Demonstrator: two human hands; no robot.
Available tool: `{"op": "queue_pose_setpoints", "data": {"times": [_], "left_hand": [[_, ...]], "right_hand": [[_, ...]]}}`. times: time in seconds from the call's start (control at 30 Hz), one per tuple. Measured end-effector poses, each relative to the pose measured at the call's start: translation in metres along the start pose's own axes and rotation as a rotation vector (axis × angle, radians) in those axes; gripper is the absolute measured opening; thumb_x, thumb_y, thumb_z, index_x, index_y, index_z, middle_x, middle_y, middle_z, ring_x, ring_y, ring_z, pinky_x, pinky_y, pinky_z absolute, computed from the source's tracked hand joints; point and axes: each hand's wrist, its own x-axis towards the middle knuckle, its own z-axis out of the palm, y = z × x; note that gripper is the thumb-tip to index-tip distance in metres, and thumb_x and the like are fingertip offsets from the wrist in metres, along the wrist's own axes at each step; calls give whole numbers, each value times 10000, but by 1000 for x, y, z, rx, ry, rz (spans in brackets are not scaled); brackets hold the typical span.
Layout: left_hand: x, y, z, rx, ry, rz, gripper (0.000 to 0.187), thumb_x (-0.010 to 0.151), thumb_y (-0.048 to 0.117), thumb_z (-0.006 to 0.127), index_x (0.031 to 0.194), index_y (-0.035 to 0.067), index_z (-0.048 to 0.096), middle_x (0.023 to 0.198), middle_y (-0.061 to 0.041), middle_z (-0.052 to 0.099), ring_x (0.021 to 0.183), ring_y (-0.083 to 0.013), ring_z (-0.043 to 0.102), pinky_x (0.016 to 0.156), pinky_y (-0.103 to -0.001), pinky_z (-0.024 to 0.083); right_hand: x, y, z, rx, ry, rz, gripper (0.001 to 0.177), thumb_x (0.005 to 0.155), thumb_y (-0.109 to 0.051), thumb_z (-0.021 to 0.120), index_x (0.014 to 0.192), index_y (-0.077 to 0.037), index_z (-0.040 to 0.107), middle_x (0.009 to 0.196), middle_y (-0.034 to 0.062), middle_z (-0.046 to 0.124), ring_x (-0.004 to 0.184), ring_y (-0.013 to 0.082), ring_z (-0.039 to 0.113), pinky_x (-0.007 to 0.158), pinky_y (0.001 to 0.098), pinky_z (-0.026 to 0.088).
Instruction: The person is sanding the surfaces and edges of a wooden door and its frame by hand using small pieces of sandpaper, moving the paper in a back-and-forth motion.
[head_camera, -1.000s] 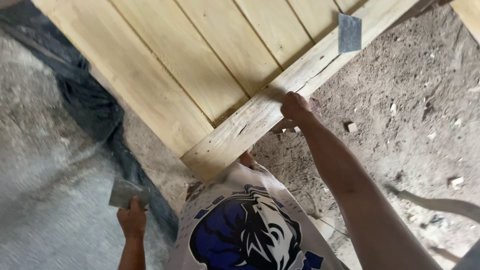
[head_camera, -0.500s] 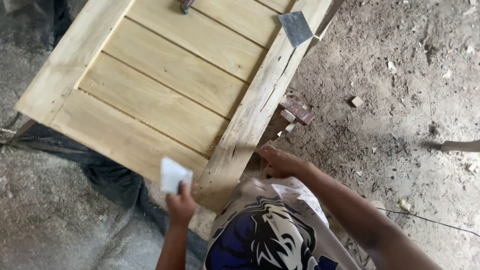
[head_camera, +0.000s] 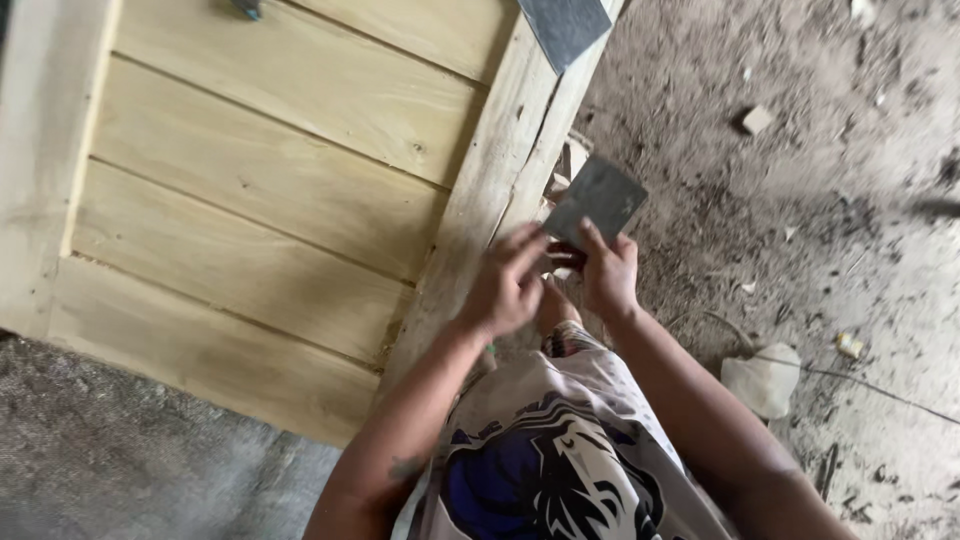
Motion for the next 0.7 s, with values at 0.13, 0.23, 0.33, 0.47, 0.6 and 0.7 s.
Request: {"op": "queue_pose_setpoints", "data": {"times": [0.13, 0.23, 0.33, 0.47, 0.6, 0.7], "left_hand": [[76, -58, -19, -93, 15, -230, 326, 1072, 166, 593, 1364, 29, 637, 1372, -179, 668, 1219, -275, 677, 1048, -409, 557], [135, -85, -19, -185, -68, -120, 351, 998, 127, 655, 1335, 29, 649, 1279, -164, 718, 1105, -256, 735, 908, -365, 624], [177, -96, -14, 68, -312, -126, 254, 960, 89, 691, 1211, 90, 723, 1130, -120, 767, 937, -234, 746, 828, -366, 595], [199, -105, -16, 130, -441, -204, 167, 924, 88, 721, 1089, 113, 733, 979, -66, 785, 840, -184, 752, 775, -354, 592], [206, -113, -12, 101, -428, -65, 177, 866, 20, 743, 1034, 72, 719, 965, -76, 772, 837, -190, 744, 734, -361, 596], [205, -116, -13, 10, -346, 8, 174, 861, 10, 760, 1024, 58, 723, 938, -68, 781, 855, -179, 760, 745, -347, 606]], "right_hand": [[55, 3, 11, 106, -86, -62, 288, 1075, -226, 560, 1064, 7, 728, 940, 166, 770, 780, 232, 783, 722, 369, 684], [86, 14, 27, -41, -45, -130, 239, 1081, -192, 597, 1109, 10, 722, 995, 128, 754, 794, 201, 747, 669, 341, 638], [95, 14, 29, -433, -150, -399, 228, 1103, -169, 647, 1105, 51, 707, 985, 161, 777, 855, 232, 761, 762, 339, 643], [95, 5, 33, -594, -77, -204, 246, 1060, -189, 600, 1039, 16, 733, 868, 112, 794, 697, 164, 773, 617, 287, 636], [94, 2, 37, -383, -86, -174, 239, 1069, -162, 596, 1054, 36, 729, 888, 144, 788, 687, 179, 753, 614, 307, 615], [93, 4, 42, -277, -64, -160, 247, 1070, -168, 572, 1083, 33, 715, 887, 141, 787, 677, 169, 745, 603, 302, 599]]}}
